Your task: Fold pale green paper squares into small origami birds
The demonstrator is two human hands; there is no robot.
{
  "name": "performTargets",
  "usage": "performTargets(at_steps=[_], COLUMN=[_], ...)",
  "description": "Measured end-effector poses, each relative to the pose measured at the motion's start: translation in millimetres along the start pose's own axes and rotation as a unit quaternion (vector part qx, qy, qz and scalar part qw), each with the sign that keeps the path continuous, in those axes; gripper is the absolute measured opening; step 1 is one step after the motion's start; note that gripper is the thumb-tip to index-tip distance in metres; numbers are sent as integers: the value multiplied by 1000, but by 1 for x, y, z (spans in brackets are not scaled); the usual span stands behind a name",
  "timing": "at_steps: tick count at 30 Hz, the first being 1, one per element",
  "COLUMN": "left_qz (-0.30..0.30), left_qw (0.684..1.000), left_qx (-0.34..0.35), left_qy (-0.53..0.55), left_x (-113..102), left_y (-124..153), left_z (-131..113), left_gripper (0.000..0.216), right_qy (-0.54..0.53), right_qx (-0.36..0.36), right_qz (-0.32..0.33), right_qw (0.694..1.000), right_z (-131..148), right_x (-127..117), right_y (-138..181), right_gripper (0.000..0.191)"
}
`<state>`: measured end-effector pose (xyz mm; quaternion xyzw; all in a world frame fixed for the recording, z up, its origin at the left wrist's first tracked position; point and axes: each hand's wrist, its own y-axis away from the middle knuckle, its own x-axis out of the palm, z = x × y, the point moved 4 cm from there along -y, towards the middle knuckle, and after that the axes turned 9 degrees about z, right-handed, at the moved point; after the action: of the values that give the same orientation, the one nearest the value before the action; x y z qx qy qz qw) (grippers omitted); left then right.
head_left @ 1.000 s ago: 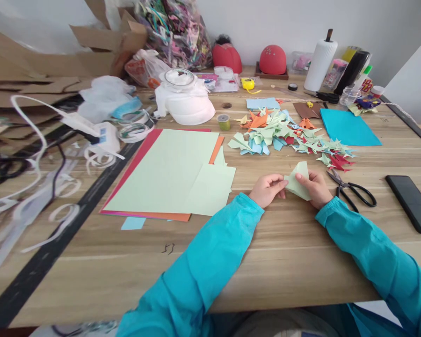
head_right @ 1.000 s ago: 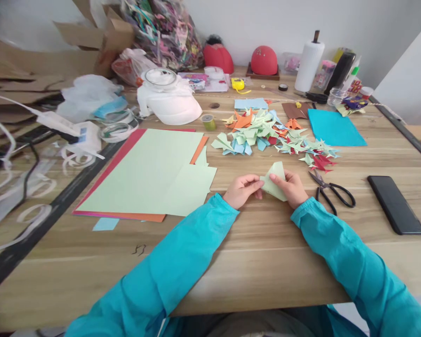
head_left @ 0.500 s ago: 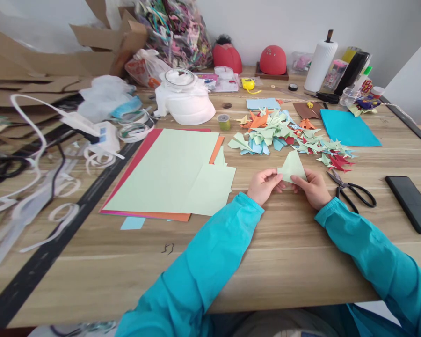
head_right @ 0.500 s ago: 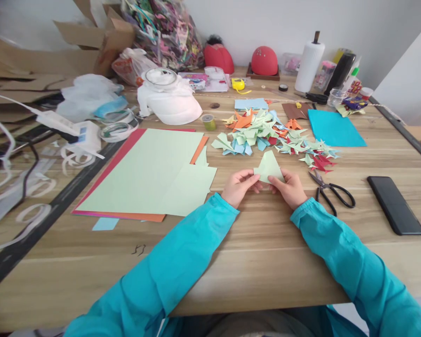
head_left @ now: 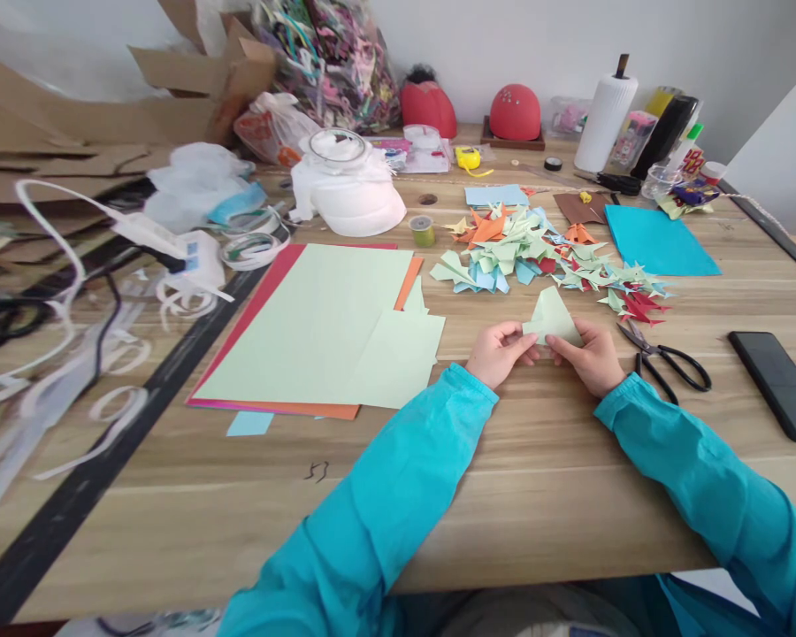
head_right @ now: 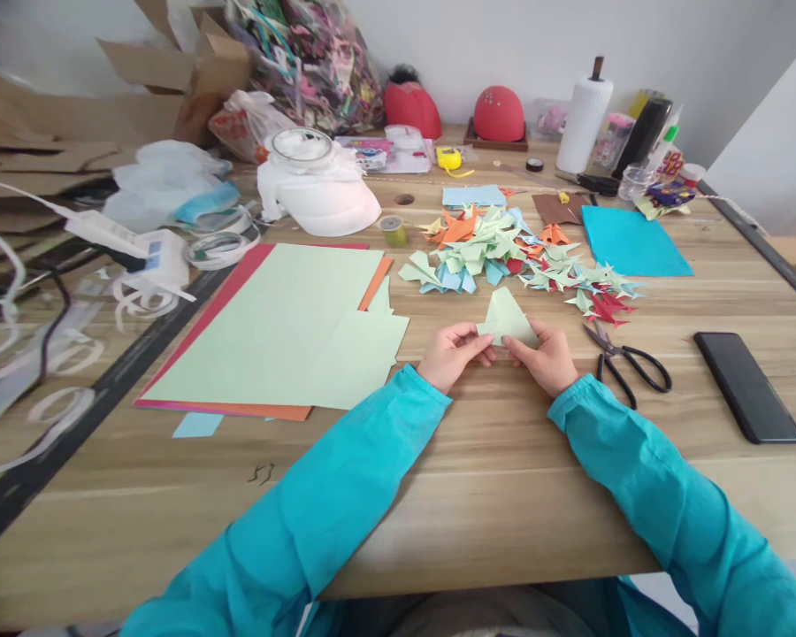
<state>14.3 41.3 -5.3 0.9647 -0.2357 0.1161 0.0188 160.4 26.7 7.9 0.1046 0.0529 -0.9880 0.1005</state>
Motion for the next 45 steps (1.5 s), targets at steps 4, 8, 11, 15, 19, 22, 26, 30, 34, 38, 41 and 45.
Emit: performTargets(at_steps=[4,8,11,15,19,22,26,30,34,38,41,45], left_qz=[2,-18,-37,-38,-20,0,17,22,24,16,9,10], left_qw=[1000,998,996,997,998,999,999,999,998,996,995,995], left_qx=[-2,-10,-19,-14,-14,-13,-12,-18,-30,-43,-47,-55], left_qy=[11,54,83,71,60,46,33,36,56,78,82,83], left_x=[1,2,1,0,0,1,3,4,3,2,1,1], left_y=[1,1,1,-1,-1,-1,1,1,0,0,0,1], left_z=[-2,-4,-3,-2,-1,-2,-5,-5,-3,-3,-4,-6], left_gripper=[31,30,30,31,30,29,28,27,27,26,26,28], right_qy=[19,33,30,46,62,60,49,44,57,88,132,143], right_qx=[-4,-14,-17,-24,-27,-24,-3,30,27,4,-27,-44], right_qz=[-6,-14,-25,-37,-38,-31,-35,-37,-49,-58,-78,-81], right_qw=[1000,999,999,998,997,997,998,998,997,994,988,985], right_z=[-2,0,3,5,5,4,0,-3,-3,-1,3,5], right_x=[-1,-1,0,0,0,1,0,0,-1,-1,-1,-1], right_y=[-1,0,1,3,3,3,2,3,4,5,6,6], right_gripper=[26,27,26,26,20,19,25,25,22,21,20,21])
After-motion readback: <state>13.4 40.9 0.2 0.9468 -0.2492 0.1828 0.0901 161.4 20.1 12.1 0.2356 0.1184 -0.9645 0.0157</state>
